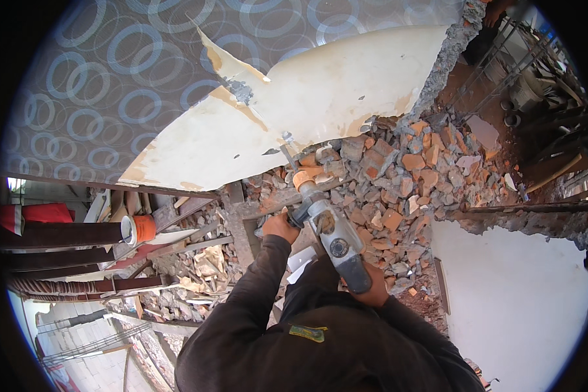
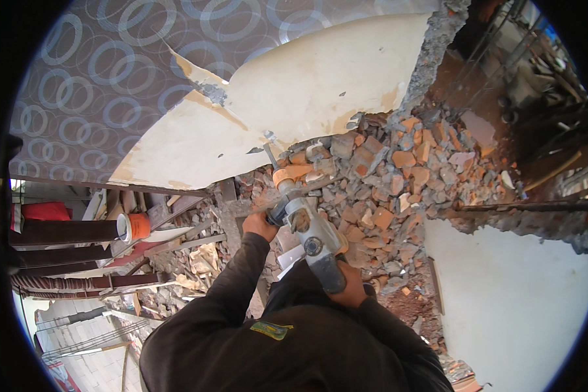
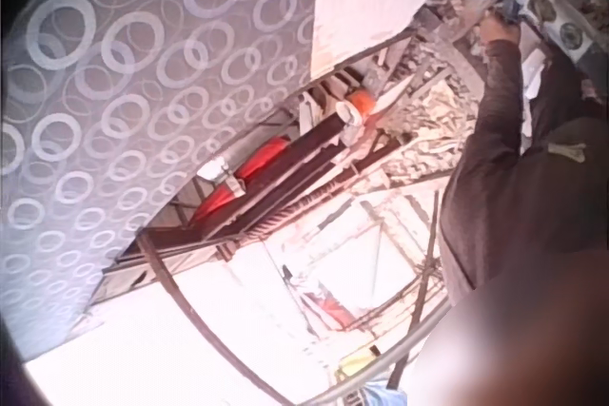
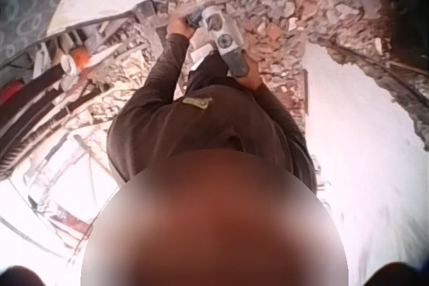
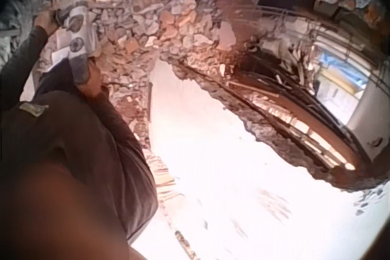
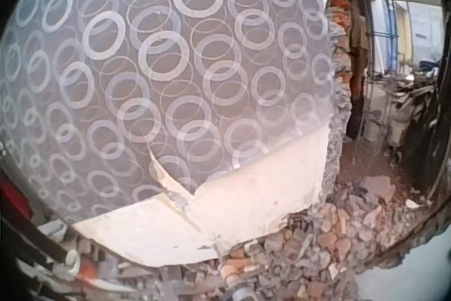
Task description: The person uses a rotary hammer drill to break a brick wall, repeatedly striking the surface to remove plaster and bricks. Debris accumulates on the floor as the wall is progressively dismantled.
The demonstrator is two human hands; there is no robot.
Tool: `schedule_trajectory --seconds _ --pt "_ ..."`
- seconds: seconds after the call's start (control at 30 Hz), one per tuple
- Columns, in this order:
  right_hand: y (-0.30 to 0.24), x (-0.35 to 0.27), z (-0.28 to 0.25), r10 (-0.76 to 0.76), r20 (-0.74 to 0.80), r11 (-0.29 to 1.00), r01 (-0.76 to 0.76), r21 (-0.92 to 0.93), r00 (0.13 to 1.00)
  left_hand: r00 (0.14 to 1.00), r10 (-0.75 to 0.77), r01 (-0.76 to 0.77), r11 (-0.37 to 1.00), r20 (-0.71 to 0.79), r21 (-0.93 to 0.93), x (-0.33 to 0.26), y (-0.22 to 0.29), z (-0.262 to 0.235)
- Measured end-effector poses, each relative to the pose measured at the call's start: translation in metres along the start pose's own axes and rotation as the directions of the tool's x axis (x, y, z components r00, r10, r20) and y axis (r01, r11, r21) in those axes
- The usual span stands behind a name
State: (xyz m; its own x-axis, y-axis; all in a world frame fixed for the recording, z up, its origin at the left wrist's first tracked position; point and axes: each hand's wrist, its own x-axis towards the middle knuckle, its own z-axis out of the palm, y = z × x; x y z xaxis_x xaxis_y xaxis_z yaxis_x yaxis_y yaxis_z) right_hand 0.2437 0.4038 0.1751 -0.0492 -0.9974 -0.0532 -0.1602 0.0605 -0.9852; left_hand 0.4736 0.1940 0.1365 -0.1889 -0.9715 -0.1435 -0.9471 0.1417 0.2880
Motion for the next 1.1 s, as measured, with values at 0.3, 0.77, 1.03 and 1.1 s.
schedule_trajectory --seconds 0.3,0.77,1.03,1.1 --pt "0.073 -0.005 0.043 -0.137 -0.06 0.99 0.135 -0.049 0.989 0.999 0.024 -0.022 0.997 -0.026 0.073 0.012 -0.02 0.011" --pt "0.048 0.022 0.023 -0.178 -0.006 0.983 0.178 0.039 0.984 0.992 0.114 -0.113 0.993 -0.061 0.025 0.03 -0.018 0.015" --pt "0.008 0.051 -0.002 -0.141 -0.087 0.989 0.144 0.024 0.986 1.0 0.011 -0.01 0.995 -0.01 0.099 0.045 -0.007 0.01" --pt "-0.003 0.057 -0.011 -0.11 -0.089 0.993 0.112 0.02 0.99 1.0 0.003 -0.003 0.998 0.015 0.055 0.048 -0.005 0.009"
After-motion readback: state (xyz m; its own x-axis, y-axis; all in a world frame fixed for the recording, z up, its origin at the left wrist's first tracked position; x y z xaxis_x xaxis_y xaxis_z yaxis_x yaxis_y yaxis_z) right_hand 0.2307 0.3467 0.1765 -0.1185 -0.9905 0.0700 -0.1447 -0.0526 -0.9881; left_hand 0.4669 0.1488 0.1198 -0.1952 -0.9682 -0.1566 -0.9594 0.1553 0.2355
